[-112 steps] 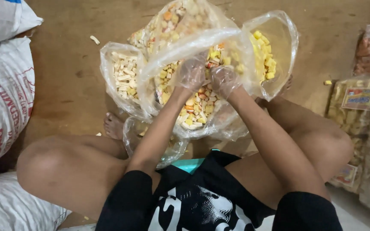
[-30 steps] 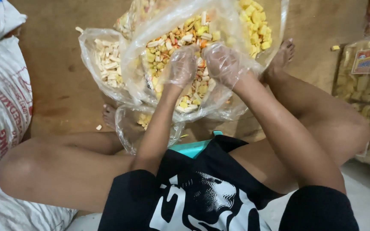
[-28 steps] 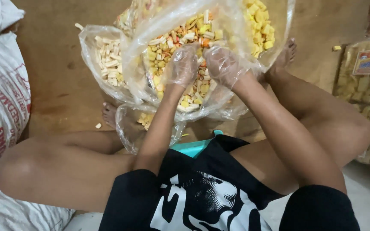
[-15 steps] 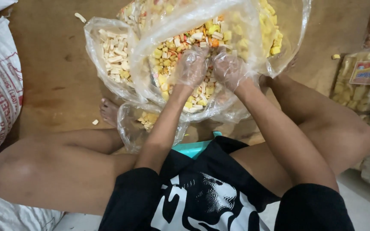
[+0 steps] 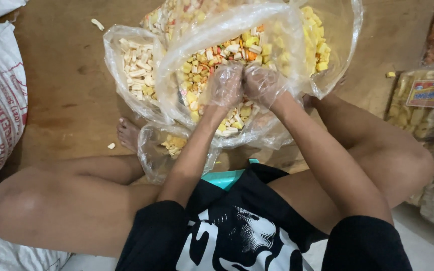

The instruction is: Sorting various types of cassava chips into different plastic bags by hand.

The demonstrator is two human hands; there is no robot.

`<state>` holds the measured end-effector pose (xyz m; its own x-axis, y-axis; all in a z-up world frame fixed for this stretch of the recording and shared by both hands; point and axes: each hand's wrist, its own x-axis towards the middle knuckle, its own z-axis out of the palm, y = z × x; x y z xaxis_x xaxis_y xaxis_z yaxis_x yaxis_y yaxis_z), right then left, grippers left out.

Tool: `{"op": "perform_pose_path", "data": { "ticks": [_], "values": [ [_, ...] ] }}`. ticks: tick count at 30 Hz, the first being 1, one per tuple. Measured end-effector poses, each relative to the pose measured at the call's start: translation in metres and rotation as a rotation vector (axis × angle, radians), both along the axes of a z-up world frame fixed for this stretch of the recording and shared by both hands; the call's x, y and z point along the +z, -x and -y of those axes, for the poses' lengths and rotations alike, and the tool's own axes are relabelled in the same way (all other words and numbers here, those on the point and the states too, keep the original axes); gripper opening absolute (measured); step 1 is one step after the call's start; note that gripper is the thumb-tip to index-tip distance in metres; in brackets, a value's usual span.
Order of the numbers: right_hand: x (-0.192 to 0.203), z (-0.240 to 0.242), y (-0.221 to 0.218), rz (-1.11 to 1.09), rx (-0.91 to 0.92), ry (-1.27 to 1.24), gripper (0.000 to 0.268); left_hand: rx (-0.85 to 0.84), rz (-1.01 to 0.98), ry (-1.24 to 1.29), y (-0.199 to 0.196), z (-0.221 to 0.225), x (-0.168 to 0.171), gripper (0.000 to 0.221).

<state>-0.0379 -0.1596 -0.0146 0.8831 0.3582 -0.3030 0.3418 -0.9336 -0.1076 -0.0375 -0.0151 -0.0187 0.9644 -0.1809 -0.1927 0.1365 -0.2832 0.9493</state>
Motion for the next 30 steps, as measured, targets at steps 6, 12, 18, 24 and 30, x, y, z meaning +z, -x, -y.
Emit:
{"op": "perform_pose_path", "data": {
  "ticks": [6, 12, 18, 24, 30],
  "values": [
    [0.006, -0.001, 0.009, 0.020, -0.034, -0.166, 0.014, -0.372, 0.061, -0.601, -0.004, 0.009, -0.018, 0.024],
    [-0.011, -0.002, 0.017, 0.412, 0.245, 0.411, 0.031, 0.025, -0.223, 0.129, 0.000, -0.003, 0.019, 0.018],
    [0.006, -0.001, 0.012, 0.016, -0.012, -0.205, 0.008, 0.050, -0.227, 0.099, 0.001, 0.002, -0.012, 0.025],
    [0.025, -0.004, 0.002, 0.051, -0.023, -0.215, 0.009, -0.064, -0.163, 0.004, -0.006, 0.004, -0.013, 0.025],
    [0.050, 0.003, -0.004, 0.108, -0.051, -0.231, 0.012, -0.090, -0.041, -0.264, -0.004, 0.009, 0.016, 0.032]
  ]
}}
